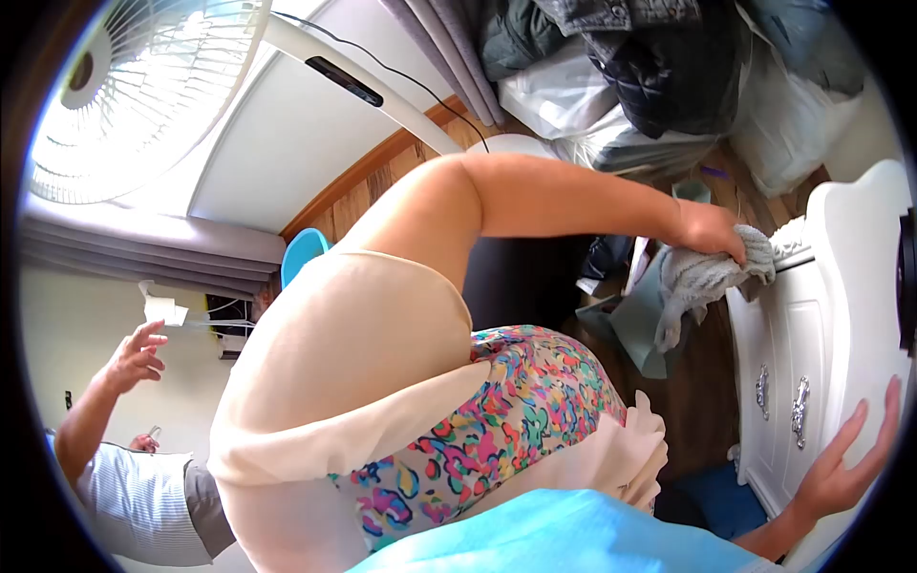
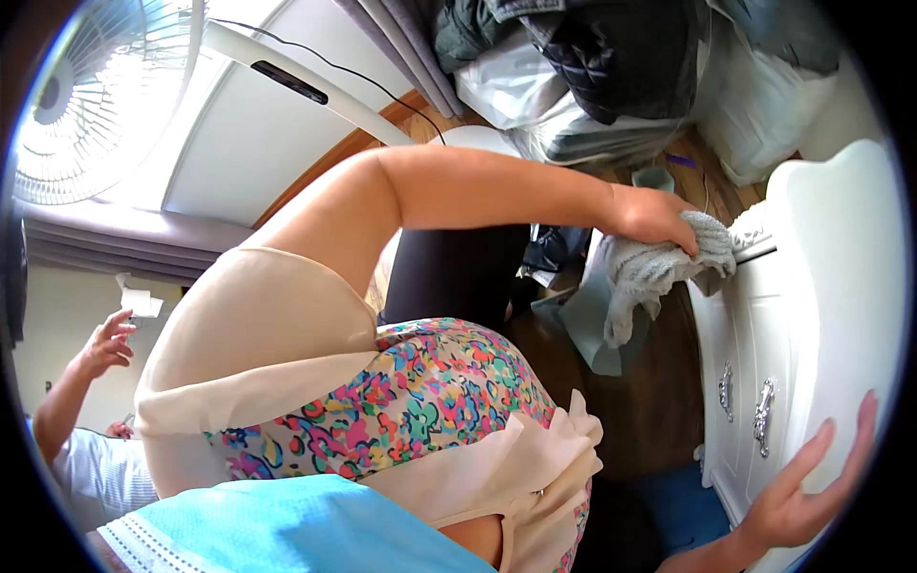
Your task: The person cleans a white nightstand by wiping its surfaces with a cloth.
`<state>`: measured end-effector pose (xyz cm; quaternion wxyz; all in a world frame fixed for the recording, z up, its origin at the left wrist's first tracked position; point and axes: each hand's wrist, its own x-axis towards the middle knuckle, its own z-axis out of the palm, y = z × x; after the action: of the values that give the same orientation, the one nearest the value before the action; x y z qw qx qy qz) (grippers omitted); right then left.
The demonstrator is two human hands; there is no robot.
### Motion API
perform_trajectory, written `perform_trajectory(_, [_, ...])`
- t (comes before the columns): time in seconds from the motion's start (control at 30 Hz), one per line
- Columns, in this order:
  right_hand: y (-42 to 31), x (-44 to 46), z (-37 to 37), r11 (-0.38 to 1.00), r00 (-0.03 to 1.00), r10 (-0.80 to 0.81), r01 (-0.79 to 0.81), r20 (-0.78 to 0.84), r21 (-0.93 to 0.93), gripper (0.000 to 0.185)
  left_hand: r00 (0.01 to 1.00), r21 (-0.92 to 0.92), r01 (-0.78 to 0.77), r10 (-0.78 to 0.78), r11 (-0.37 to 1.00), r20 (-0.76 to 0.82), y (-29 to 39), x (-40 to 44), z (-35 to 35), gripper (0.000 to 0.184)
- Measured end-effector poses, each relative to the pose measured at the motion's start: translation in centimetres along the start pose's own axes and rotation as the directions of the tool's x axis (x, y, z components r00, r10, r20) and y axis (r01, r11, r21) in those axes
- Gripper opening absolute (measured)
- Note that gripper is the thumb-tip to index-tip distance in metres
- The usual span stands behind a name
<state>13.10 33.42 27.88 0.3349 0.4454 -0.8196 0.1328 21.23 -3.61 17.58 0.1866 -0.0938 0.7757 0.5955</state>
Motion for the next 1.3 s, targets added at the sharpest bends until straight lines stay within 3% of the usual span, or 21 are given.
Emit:
perform_trajectory(0.1, [-5.4,1.3,-0.4,0.975,0.988,-0.148,0.155,-0.053,0.158,0.042,0.996,0.068,-0.034,0.039,0.997,-0.076,-0.1,1.2,0.2,0.060])
perform_trajectory(0.13, [-7.0,1.4,0.0,0.964,0.992,-0.127,0.128,-0.017,0.233,0.040,0.986,0.135,-0.150,0.159,0.979,-0.058,-1.7,2.9,0.1,0.060])
perform_trajectory(0.27, [-11.0,1.5,2.0,0.901,0.993,-0.031,-0.021,0.113,0.432,0.037,0.990,0.034,-0.129,0.131,0.991,-0.059,-0.2,1.1,0.1,0.060])
perform_trajectory(0.3, [-10.4,1.2,2.7,0.894,0.994,-0.039,-0.012,0.105,0.447,0.037,0.990,0.038,-0.120,0.123,0.992,-0.075,0.2,1.7,0.3,0.060])
perform_trajectory(0.4, [-10.9,0.8,3.7,0.772,0.965,0.030,-0.188,0.261,0.607,0.039,0.980,0.105,-0.083,0.100,0.991,-0.172,0.5,2.0,0.3,0.061])
perform_trajectory(0.43, [-11.1,0.8,3.8,0.778,0.961,0.017,-0.186,0.275,0.600,0.039,0.983,-0.003,-0.065,0.063,0.998,-0.174,0.7,1.9,0.4,0.059])
perform_trajectory(0.5, [-11.5,0.7,4.4,0.684,0.915,0.076,-0.337,0.396,0.647,0.045,0.976,-0.105,-0.035,0.011,0.994,-0.217,0.9,2.0,0.7,0.059])
perform_trajectory(0.57, [-12.1,0.8,5.0,0.731,0.908,0.092,-0.341,0.409,0.592,0.052,0.951,-0.207,0.052,-0.112,0.977,-0.288,1.6,1.6,1.3,0.060])
perform_trajectory(0.63, [-12.3,0.6,5.3,0.775,0.893,0.107,-0.350,0.436,0.526,0.059,0.940,-0.467,0.080,-0.223,0.880,-0.257,2.9,0.2,2.5,0.057])
perform_trajectory(0.7, [-12.4,0.3,5.8,0.692,0.840,0.194,-0.484,0.507,0.536,0.073,0.942,-0.641,0.042,-0.245,0.766,-0.231,3.2,0.2,4.3,0.055])
perform_trajectory(0.77, [-11.2,-0.9,7.3,0.638,0.799,0.194,-0.543,0.569,0.546,0.073,0.935,-0.686,0.036,-0.267,0.726,-0.233,4.0,0.1,6.3,0.053])
perform_trajectory(0.83, [-9.9,-2.1,8.6,0.545,0.842,0.137,-0.504,0.521,0.671,0.067,0.949,-0.709,0.081,-0.273,0.701,-0.161,5.4,-1.4,7.5,0.053])
perform_trajectory(0.9, [-8.3,-3.7,9.6,0.613,0.833,0.106,-0.485,0.544,0.624,0.072,0.952,-0.699,0.062,-0.252,0.713,-0.172,5.7,-0.4,9.5,0.056])
perform_trajectory(0.93, [-7.5,-5.2,10.3,0.303,0.747,0.229,-0.664,0.624,0.684,0.075,0.954,-0.697,0.033,-0.231,0.717,-0.192,5.9,-0.7,10.1,0.056])
perform_trajectory(0.97, [-7.8,-5.3,10.2,-0.049,0.624,0.307,-0.744,0.719,0.666,0.078,0.954,-0.696,0.006,-0.212,0.718,-0.211,6.0,-1.1,10.6,0.057])
perform_trajectory(1.0, [-7.9,-5.1,10.0,-0.125,0.551,0.358,-0.772,0.754,0.623,0.080,0.949,-0.674,0.020,-0.226,0.738,-0.219,6.1,-1.4,10.7,0.057])
perform_trajectory(1.03, [-8.2,-4.7,9.7,-0.117,0.548,0.360,-0.777,0.755,0.619,0.080,0.951,-0.681,0.019,-0.223,0.732,-0.214,6.1,-1.7,10.3,0.057])
perform_trajectory(1.1, [-9.4,-2.7,8.9,-0.286,0.430,0.440,-0.765,0.788,0.577,0.076,0.978,-0.696,0.054,-0.180,0.716,-0.109,6.2,-2.6,9.3,0.058])
perform_trajectory(1.23, [-8.8,-3.3,10.3,-0.290,0.332,0.496,-0.807,0.802,0.514,0.074,0.987,-0.701,0.038,-0.137,0.712,-0.086,5.9,-2.9,8.4,0.058])
perform_trajectory(1.3, [-7.1,-5.4,11.7,-0.173,0.324,0.510,-0.869,0.797,0.464,0.069,0.985,-0.652,0.021,-0.127,0.758,-0.116,6.0,-2.9,8.3,0.056])
